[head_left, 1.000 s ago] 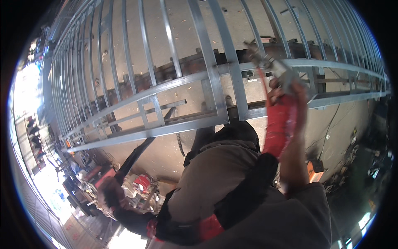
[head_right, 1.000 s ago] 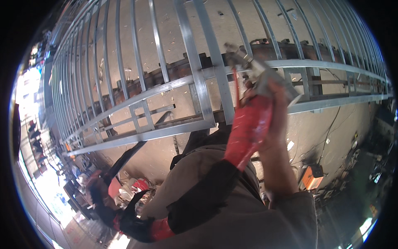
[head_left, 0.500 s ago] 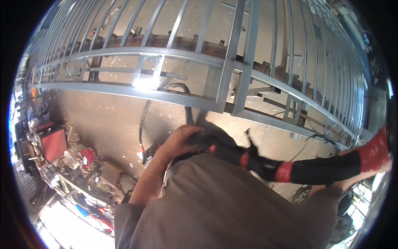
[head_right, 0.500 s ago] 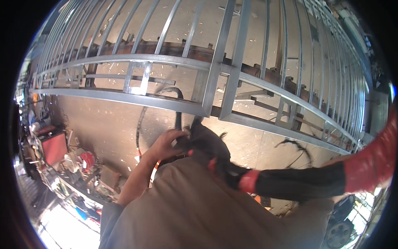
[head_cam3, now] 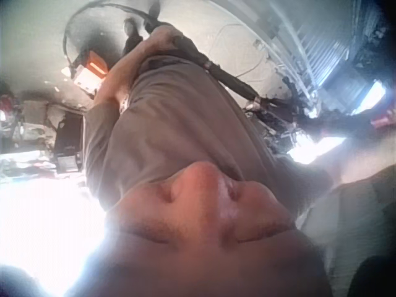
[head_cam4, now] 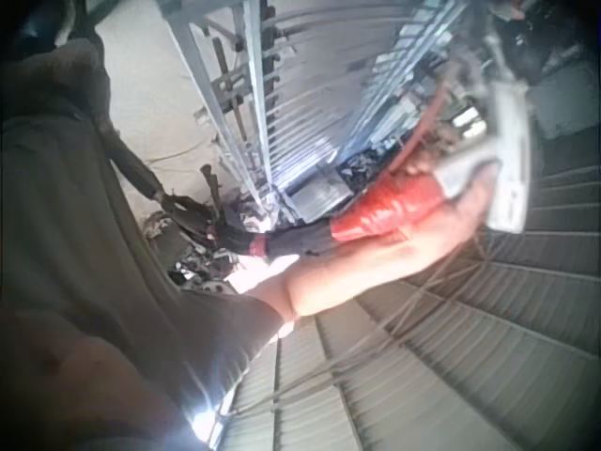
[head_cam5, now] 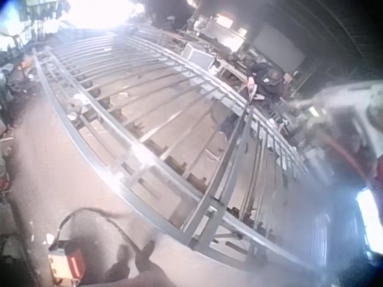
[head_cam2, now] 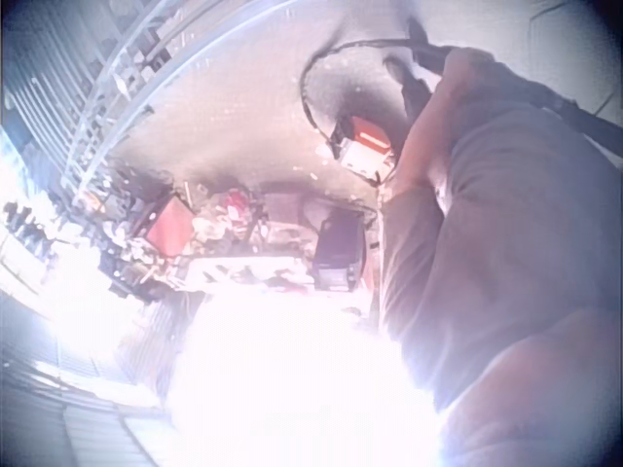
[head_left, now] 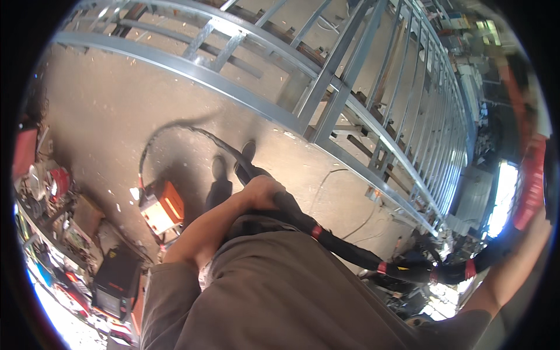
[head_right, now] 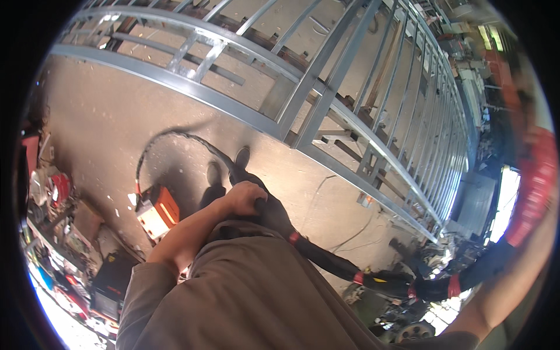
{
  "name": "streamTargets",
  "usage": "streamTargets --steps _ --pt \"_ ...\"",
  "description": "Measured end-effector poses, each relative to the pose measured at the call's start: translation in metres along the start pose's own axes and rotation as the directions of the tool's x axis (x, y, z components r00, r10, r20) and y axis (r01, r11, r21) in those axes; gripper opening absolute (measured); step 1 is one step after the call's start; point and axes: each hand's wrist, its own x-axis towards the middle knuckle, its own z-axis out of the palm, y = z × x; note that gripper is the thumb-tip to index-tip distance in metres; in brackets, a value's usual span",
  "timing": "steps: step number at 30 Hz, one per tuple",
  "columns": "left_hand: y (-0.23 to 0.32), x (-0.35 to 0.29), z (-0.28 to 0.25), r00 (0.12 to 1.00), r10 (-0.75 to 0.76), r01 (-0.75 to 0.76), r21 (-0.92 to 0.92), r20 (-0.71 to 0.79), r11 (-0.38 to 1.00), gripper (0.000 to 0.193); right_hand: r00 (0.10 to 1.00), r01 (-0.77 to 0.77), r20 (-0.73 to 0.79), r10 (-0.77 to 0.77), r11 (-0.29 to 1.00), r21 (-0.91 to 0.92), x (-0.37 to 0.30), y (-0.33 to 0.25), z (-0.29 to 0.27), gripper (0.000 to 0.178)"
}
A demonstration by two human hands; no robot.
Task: The person welds a metal frame using a handheld welding torch, moving along the frame to join multiple sections. Sparks and smoke are visible as the welder works on different joints of the structure.
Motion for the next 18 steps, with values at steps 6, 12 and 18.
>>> streamTargets --steps 6,12,18 --pt "0.066 0.024 -0.003 0.994 -0.024 0.037 0.124 -0.107 0.992 0.022 0.865 -0.014 0.371 0.337 0.757 -0.654 0.068 0.12 0.129 0.053" --pt "0.095 0.031 -0.017 0.961 0.02 0.006 0.093 -0.275 0.996 0.017 0.709 0.2 0.535 0.46 0.596 -0.778 0.12 0.18 0.196 0.056" --pt "0.1 0.028 -0.008 0.962 -0.037 0.039 0.004 -0.27 0.999 0.023 0.676 0.309 0.58 0.454 0.541 -0.783 0.144 0.192 0.222 0.052"
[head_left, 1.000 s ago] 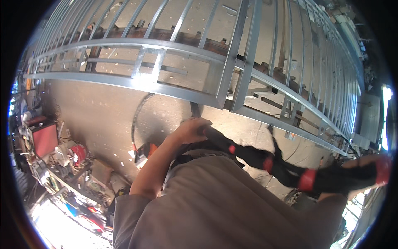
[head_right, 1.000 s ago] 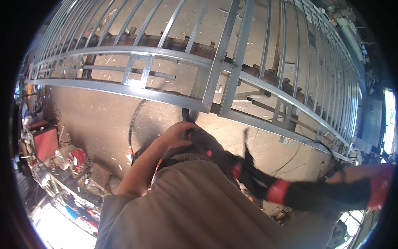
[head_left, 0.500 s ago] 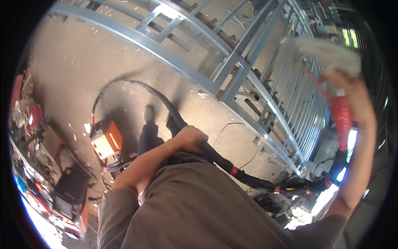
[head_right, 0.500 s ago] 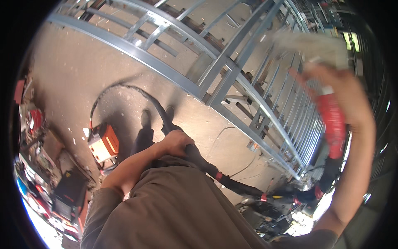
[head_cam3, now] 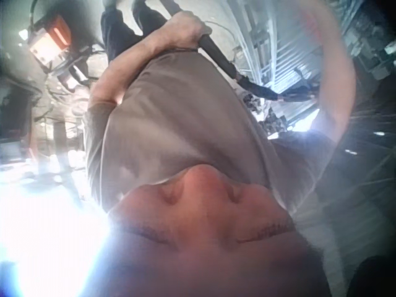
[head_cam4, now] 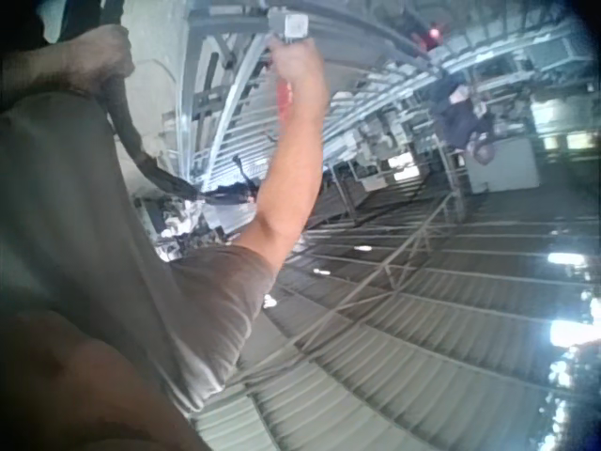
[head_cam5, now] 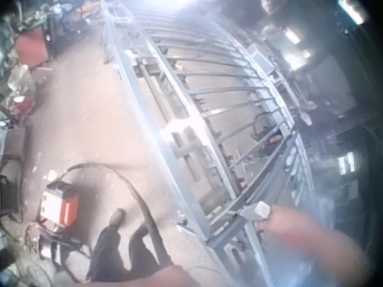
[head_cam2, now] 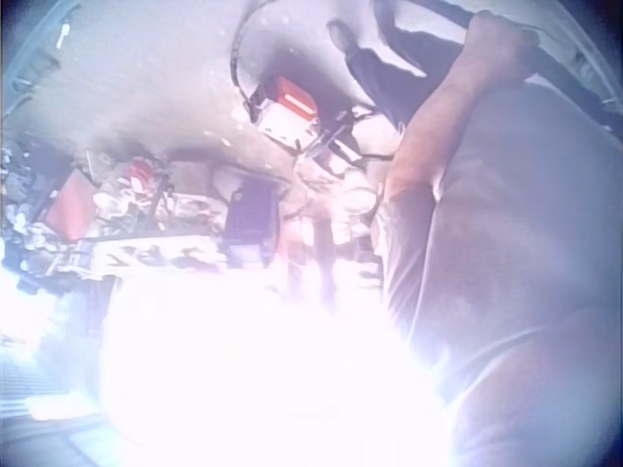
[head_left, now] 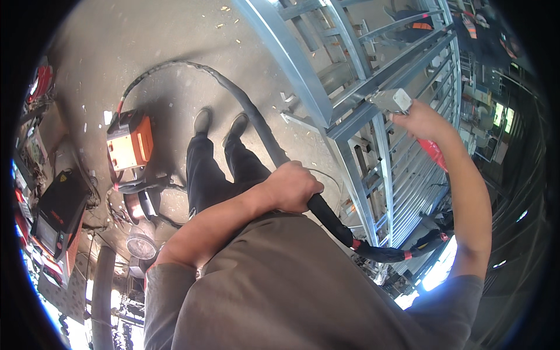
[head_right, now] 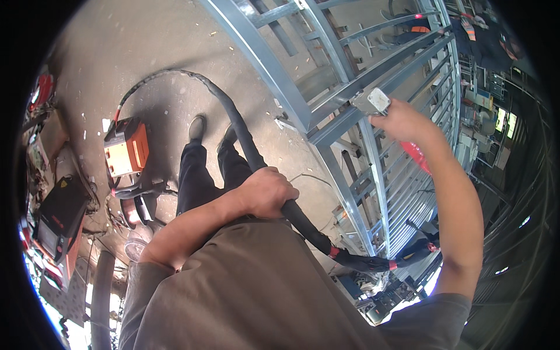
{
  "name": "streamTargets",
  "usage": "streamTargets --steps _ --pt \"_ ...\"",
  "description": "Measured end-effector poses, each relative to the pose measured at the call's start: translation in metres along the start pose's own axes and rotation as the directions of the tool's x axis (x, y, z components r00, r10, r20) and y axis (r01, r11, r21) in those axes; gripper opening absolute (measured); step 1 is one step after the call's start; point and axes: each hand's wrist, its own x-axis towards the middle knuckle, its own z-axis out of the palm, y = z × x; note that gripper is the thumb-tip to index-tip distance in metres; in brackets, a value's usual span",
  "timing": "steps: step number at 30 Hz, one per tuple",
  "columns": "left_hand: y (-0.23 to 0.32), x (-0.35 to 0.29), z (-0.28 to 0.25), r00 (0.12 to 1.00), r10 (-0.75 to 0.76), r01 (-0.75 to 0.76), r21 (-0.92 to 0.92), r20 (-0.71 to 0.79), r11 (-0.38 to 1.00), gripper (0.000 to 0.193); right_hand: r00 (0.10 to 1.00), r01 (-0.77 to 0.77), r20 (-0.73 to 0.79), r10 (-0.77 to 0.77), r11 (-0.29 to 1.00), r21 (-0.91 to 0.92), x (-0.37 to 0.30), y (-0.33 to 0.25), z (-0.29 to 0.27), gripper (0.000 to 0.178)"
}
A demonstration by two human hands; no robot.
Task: The person welds a metal frame using a handheld welding torch, moving along the frame to join multiple sections. Sparks and smoke are visible as the welder works on different joints of the structure.
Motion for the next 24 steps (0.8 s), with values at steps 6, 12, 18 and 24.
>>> streamTargets --steps 6,12,18,24 --pt "0.001 -0.007 0.004 1.0 -0.003 0.002 -0.086 -0.008 0.996 0.022 0.997 -0.044 0.05 0.051 0.99 -0.131 0.011 -0.025 -0.001 0.05" --pt "-0.002 -0.013 0.004 0.999 -0.003 -0.002 -0.097 -0.044 0.995 0.022 0.998 0.031 0.057 -0.013 0.941 -0.336 0.018 -0.038 0.008 0.065" --pt "0.0 -0.017 0.0 0.997 0.009 -0.017 -0.106 -0.074 0.994 0.021 0.995 -0.022 0.082 0.056 0.928 -0.371 0.018 -0.056 0.009 0.068" --pt "0.001 -0.023 -0.002 0.998 -0.007 0.0 -0.108 -0.065 0.994 0.021 0.989 -0.092 0.075 0.125 0.935 -0.343 0.02 -0.063 0.01 0.068"
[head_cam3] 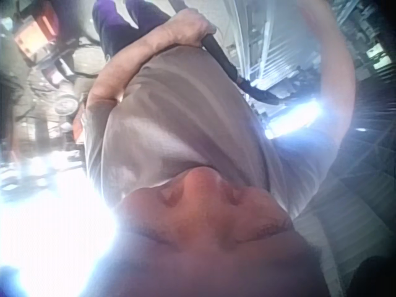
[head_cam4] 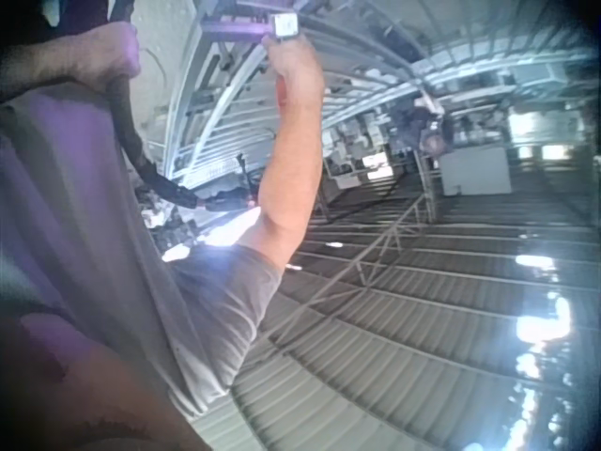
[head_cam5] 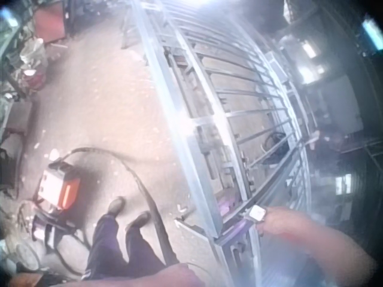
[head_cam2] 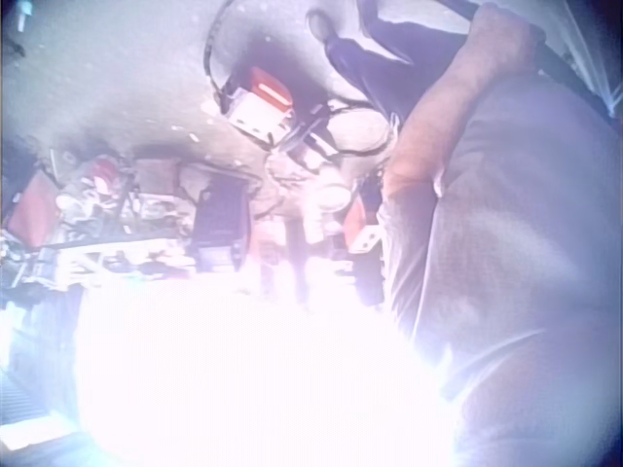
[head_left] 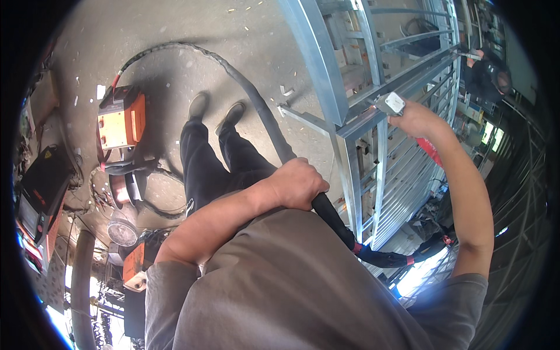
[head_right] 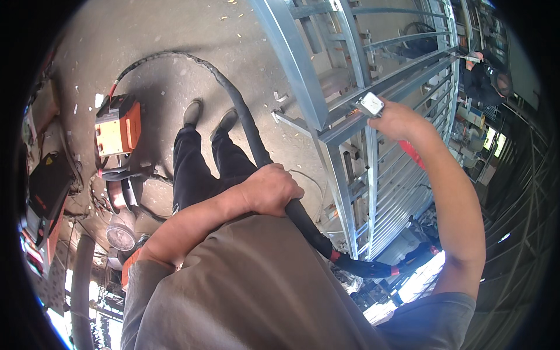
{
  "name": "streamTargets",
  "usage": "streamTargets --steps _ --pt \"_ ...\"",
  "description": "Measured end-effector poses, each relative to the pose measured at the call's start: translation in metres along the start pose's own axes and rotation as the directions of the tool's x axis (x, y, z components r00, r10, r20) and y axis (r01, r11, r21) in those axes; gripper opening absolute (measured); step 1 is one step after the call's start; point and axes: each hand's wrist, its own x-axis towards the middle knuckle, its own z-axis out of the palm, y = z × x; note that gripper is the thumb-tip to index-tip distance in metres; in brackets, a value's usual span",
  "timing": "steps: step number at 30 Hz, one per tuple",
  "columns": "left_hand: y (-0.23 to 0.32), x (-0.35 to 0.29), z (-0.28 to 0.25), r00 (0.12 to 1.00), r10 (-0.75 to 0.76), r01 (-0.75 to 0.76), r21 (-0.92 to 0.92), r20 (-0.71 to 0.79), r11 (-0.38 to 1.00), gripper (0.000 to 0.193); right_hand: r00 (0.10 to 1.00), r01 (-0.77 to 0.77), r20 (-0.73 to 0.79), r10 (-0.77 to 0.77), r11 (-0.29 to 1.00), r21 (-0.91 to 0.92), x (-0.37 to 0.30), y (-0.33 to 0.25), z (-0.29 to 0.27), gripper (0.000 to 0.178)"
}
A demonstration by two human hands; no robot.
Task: The person welds a metal frame using a handheld welding torch, moving along the frame to join multiple sections. Sparks and smoke are visible as the welder works on different joints of the structure.
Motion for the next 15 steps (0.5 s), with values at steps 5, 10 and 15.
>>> streamTargets --steps 5,10,15 --pt "-0.0006 -0.0017 -0.0017 1.0 0.002 -0.002 -0.002 -0.009 1.0 0.021 1.0 0.004 -0.013 -0.004 0.999 0.047 0.0032 0.0021 0.0023 0.068" --pt "-0.0017 -0.002 -0.0009 0.999 0.017 -0.017 0.001 -0.034 1.0 0.022 1.0 -0.016 0.003 0.016 0.998 0.067 0.0 -0.0002 0.0005 0.067" --pt "-0.0018 -0.0004 0.0003 0.999 0.016 -0.016 -0.003 -0.04 1.0 0.021 1.0 -0.01 0.013 0.009 0.997 0.07 -0.0028 -0.0011 -0.0021 0.059"
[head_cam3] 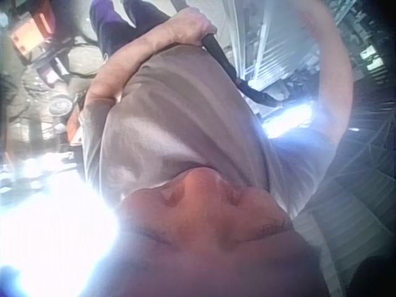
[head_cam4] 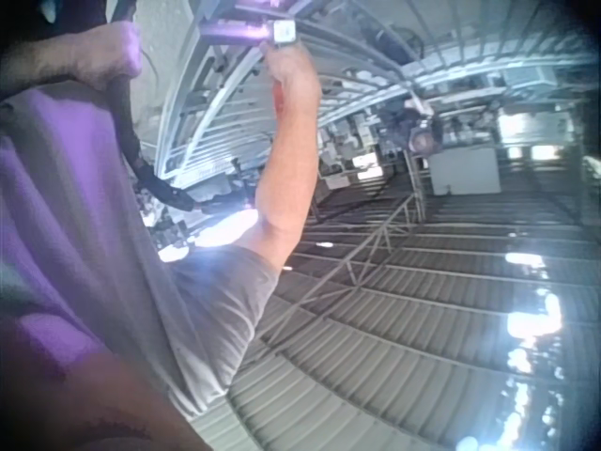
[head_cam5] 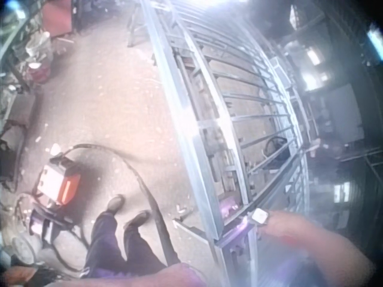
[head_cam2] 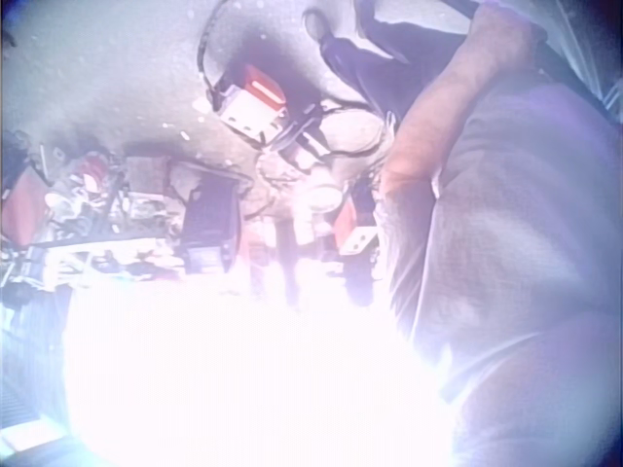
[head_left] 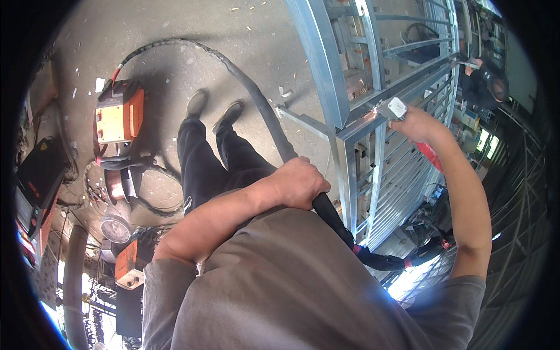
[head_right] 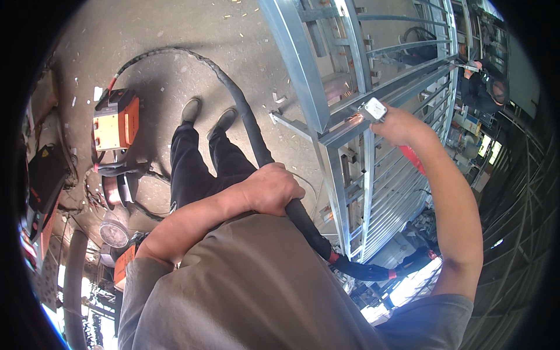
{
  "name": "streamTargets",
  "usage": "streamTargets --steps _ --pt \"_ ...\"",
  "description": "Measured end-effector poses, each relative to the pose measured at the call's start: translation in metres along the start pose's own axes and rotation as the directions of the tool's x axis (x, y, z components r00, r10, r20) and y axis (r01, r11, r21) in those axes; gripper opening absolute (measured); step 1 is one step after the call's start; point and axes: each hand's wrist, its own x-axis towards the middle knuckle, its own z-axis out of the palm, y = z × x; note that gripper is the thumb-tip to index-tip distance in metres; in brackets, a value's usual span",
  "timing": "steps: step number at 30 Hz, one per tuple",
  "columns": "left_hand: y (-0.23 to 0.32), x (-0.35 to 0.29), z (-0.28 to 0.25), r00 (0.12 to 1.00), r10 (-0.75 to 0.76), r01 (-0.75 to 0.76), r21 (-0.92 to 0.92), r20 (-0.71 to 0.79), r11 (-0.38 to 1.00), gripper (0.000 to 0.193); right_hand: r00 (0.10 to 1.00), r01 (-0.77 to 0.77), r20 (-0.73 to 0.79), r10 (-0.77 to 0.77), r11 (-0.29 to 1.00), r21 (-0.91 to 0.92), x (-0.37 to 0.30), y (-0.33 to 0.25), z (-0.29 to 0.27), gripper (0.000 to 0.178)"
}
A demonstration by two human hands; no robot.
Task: The person welds a metal frame using a handheld welding torch, moving along the frame to join multiple sections. Sparks and smoke are visible as the welder works on different joints of the structure.
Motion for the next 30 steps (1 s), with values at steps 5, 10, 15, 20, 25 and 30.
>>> streamTargets --steps 5,10,15,20,25,30 --pt "0.0 0.002 -0.002 1.0 0.006 -0.006 0.003 0.0 1.0 0.02 1.0 -0.016 0.015 0.016 1.0 0.001 -0.001 0.001 -0.002 0.059" --pt "0.001 0.005 -0.003 1.0 0.002 -0.002 0.001 0.006 1.0 0.02 1.0 -0.015 0.012 0.015 0.999 -0.03 -0.003 -0.001 -0.004 0.062" --pt "0.0 0.008 -0.005 1.0 0.001 -0.001 -0.001 0.017 1.0 0.02 0.999 -0.024 0.023 0.025 0.999 -0.039 -0.005 -0.001 -0.006 0.05" --pt "0.0 0.009 -0.007 1.0 0.005 -0.005 -0.005 0.019 1.0 0.021 0.999 -0.028 0.018 0.029 0.997 -0.073 -0.005 0.002 -0.007 0.049" --pt "0.0 0.011 -0.009 1.0 0.014 -0.014 -0.016 0.028 1.0 0.023 0.999 -0.026 0.027 0.027 0.997 -0.069 -0.006 0.006 -0.009 0.05" --pt "0.0 0.011 -0.012 0.999 0.02 -0.02 -0.009 0.024 1.0 0.024 1.0 -0.016 0.018 0.018 0.997 -0.081 -0.009 0.006 -0.009 0.058"
